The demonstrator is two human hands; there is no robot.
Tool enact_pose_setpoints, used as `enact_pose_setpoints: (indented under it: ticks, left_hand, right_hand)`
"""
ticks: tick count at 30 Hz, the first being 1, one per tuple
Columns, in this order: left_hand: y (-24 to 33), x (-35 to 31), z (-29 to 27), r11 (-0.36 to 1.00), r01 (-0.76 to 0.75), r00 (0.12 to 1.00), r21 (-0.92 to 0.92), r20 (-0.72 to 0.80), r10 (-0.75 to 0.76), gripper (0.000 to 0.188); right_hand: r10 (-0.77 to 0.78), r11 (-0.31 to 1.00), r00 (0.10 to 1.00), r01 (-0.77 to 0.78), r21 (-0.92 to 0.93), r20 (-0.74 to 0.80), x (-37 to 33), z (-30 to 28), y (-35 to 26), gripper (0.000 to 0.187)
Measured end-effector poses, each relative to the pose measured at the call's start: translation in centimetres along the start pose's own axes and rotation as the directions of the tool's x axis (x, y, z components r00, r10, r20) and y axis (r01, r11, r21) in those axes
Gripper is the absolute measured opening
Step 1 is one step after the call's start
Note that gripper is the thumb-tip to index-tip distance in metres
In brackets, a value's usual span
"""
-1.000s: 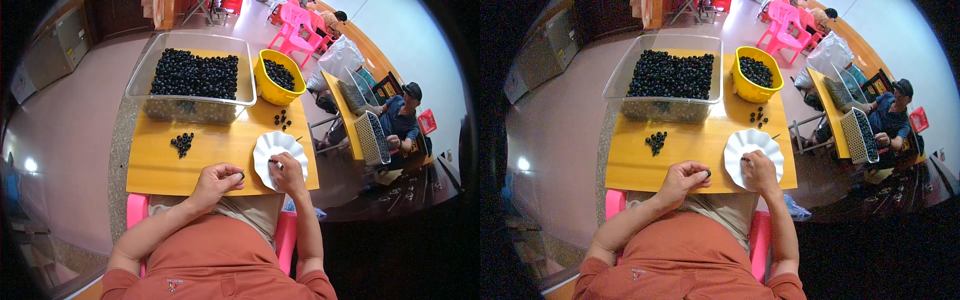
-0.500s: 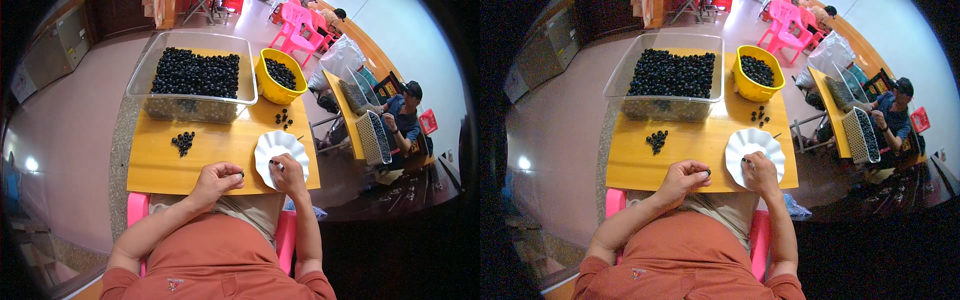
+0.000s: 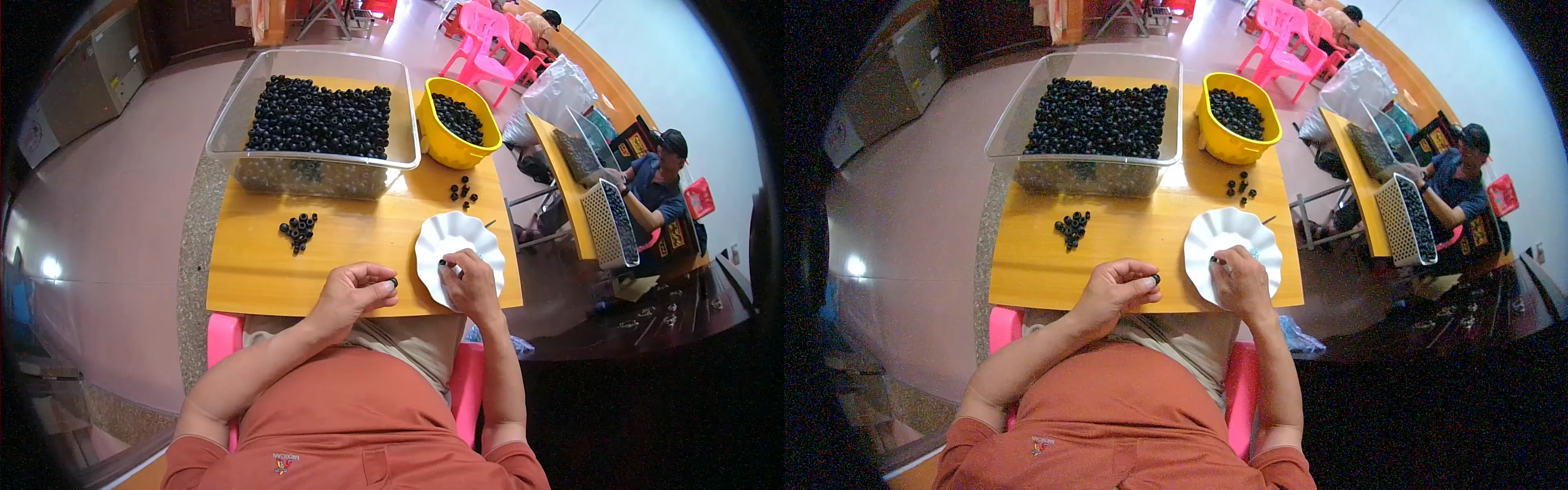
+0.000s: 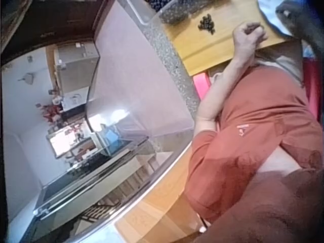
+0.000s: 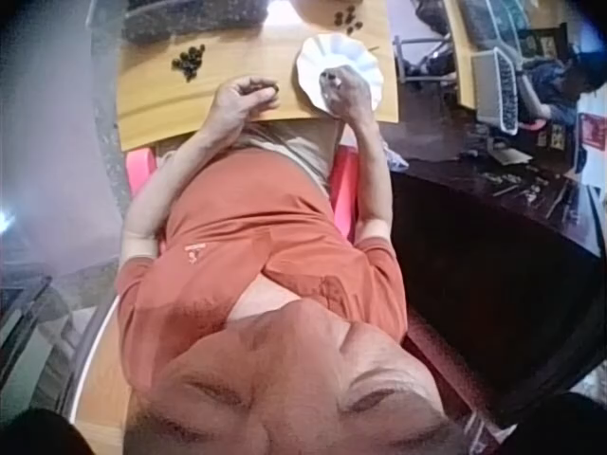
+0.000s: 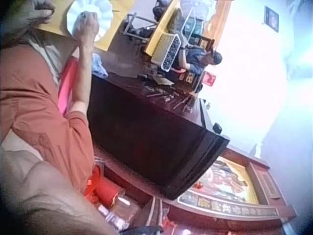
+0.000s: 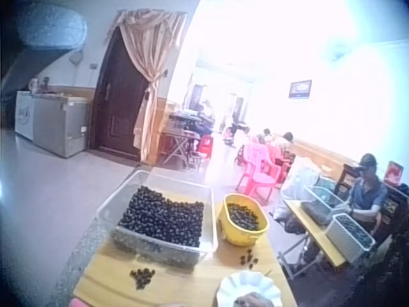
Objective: Sorting and inspecting small black berries into different containers on a table.
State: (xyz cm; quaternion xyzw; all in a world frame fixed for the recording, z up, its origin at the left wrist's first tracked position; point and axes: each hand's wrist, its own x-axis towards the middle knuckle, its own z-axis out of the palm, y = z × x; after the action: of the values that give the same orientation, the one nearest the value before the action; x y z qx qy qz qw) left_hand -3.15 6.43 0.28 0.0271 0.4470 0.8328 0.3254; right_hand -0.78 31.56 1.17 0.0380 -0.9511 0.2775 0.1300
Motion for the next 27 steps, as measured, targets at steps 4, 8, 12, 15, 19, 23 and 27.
enact_pose_setpoints:
  ticks: [4,8,12,15,19,23,27]
  left_hand:
    - [0.0,0.1,-0.1,1.0,0.008,1.0,0.004,0.003,-0.008,0.018]
    - [0.0,0.1,-0.2,1.0,0.009,1.0,-0.003,0.008,-0.009,0.018]
    - [0.0,0.1,-0.3,1.0,0.021,1.0,-0.016,0.009,-0.021,0.018]
    - [0.0,0.1,-0.4,0.999,0.033,0.999,-0.026,0.013,-0.032,0.018]
    - [-0.1,0.0,-0.5,0.998,0.036,0.999,-0.049,0.014,-0.035,0.017]
    - [0.0,0.0,-0.2,0.998,0.061,0.998,-0.033,-0.001,-0.061,0.018]
    - [0.0,0.0,-0.3,0.997,0.064,0.998,-0.033,0.017,-0.063,0.018]
  right_hand:
    - [0.003,1.0,1.0,-0.002,0.006,-0.002,0.0,-0.1,-0.1,0.014]
    - [-0.049,0.999,0.999,0.049,-0.009,-0.014,0.0,-0.2,0.0,0.015]
    - [-0.064,0.996,0.995,0.069,0.063,-0.078,-0.1,-1.2,0.6,0.016]
    - [-0.028,0.997,0.988,0.038,0.065,-0.15,0.0,-2.6,1.1,0.018]
    - [0.068,0.997,0.986,-0.063,0.038,-0.155,-0.7,-4.5,2.2,0.017]
    - [0.054,0.997,0.98,-0.064,-0.044,-0.193,-1.3,-5.7,3.1,0.016]
    - [0.066,0.992,0.98,-0.084,-0.09,-0.187,-1.5,-6.3,3.2,0.017]
